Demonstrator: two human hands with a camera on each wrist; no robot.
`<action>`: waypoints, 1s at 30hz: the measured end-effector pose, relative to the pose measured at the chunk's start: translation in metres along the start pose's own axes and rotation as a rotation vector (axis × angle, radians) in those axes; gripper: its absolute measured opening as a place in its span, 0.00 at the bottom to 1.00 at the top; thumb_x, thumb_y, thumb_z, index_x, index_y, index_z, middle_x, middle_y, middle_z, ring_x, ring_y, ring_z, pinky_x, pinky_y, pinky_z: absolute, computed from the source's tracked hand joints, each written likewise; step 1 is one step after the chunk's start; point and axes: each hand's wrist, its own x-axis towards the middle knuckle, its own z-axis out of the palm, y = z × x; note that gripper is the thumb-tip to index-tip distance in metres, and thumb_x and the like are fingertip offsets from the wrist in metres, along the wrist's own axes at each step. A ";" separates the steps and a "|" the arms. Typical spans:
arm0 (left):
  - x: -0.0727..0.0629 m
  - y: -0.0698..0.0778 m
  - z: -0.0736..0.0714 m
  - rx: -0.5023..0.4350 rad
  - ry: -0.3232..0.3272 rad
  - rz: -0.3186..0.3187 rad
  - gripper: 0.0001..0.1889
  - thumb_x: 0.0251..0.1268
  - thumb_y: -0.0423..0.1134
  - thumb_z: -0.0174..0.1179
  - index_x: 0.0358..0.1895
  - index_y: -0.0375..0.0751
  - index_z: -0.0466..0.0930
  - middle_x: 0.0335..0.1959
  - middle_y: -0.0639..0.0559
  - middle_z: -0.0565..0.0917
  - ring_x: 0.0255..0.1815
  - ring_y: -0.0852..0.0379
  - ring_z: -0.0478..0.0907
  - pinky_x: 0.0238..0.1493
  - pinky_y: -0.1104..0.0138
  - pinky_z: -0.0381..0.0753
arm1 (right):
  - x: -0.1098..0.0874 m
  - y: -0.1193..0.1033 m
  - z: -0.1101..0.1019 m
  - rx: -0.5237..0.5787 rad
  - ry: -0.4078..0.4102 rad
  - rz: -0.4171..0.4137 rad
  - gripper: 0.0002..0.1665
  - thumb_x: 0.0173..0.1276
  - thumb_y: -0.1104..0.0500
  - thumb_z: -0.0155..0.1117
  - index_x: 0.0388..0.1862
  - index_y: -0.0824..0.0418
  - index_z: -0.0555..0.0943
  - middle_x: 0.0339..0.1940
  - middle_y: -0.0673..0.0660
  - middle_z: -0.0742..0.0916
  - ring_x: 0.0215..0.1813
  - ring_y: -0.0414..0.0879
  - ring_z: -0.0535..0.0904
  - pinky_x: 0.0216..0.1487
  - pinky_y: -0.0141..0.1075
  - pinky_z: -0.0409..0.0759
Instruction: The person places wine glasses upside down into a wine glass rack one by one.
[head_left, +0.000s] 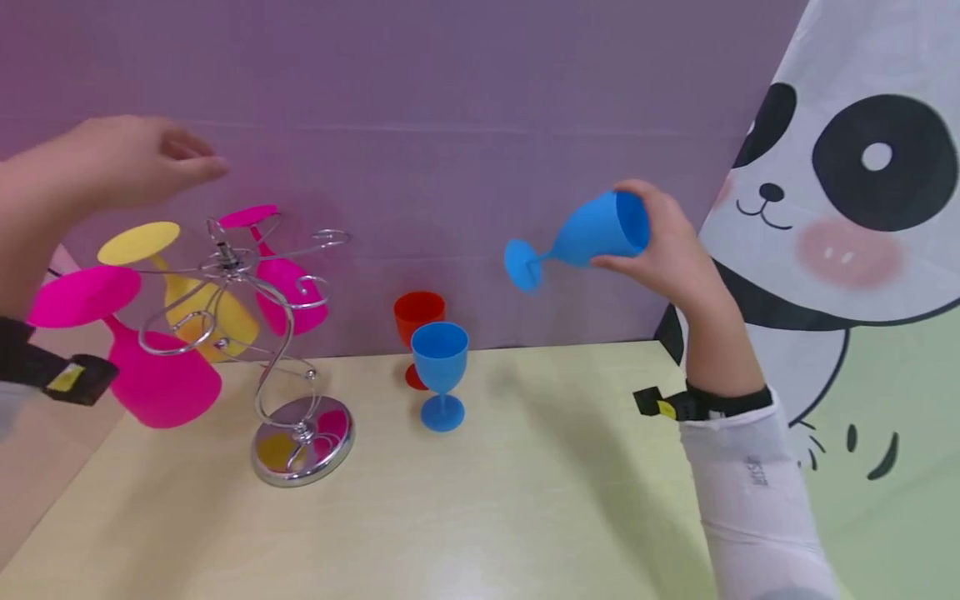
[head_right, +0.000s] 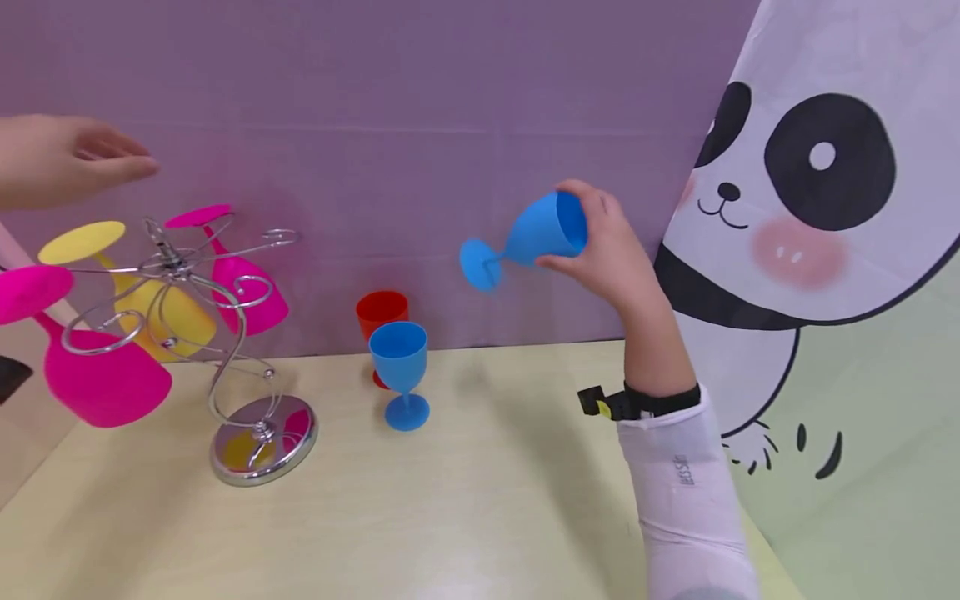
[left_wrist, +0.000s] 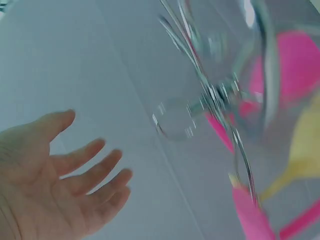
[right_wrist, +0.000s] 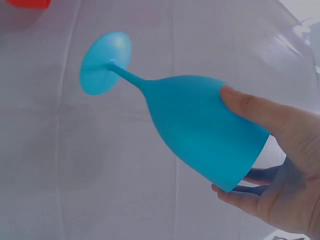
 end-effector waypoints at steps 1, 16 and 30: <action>-0.005 0.003 0.001 -0.055 0.035 -0.003 0.38 0.74 0.61 0.36 0.73 0.31 0.54 0.67 0.21 0.59 0.63 0.20 0.55 0.58 0.29 0.59 | -0.004 0.000 0.000 0.024 0.023 0.003 0.52 0.59 0.50 0.73 0.76 0.46 0.53 0.76 0.65 0.59 0.73 0.69 0.56 0.62 0.71 0.65; -0.085 0.075 0.058 -0.438 0.386 0.193 0.38 0.68 0.54 0.56 0.77 0.58 0.49 0.78 0.50 0.53 0.72 0.38 0.56 0.60 0.34 0.66 | -0.055 0.005 0.029 0.405 0.227 -0.069 0.53 0.54 0.62 0.76 0.72 0.48 0.55 0.71 0.62 0.69 0.70 0.62 0.67 0.70 0.59 0.64; -0.125 0.110 0.143 -0.735 0.505 0.275 0.40 0.61 0.36 0.65 0.75 0.56 0.55 0.74 0.52 0.60 0.73 0.52 0.56 0.63 0.55 0.75 | -0.092 0.019 0.068 0.825 0.178 0.195 0.48 0.60 0.67 0.69 0.70 0.36 0.56 0.71 0.59 0.64 0.68 0.56 0.64 0.53 0.29 0.76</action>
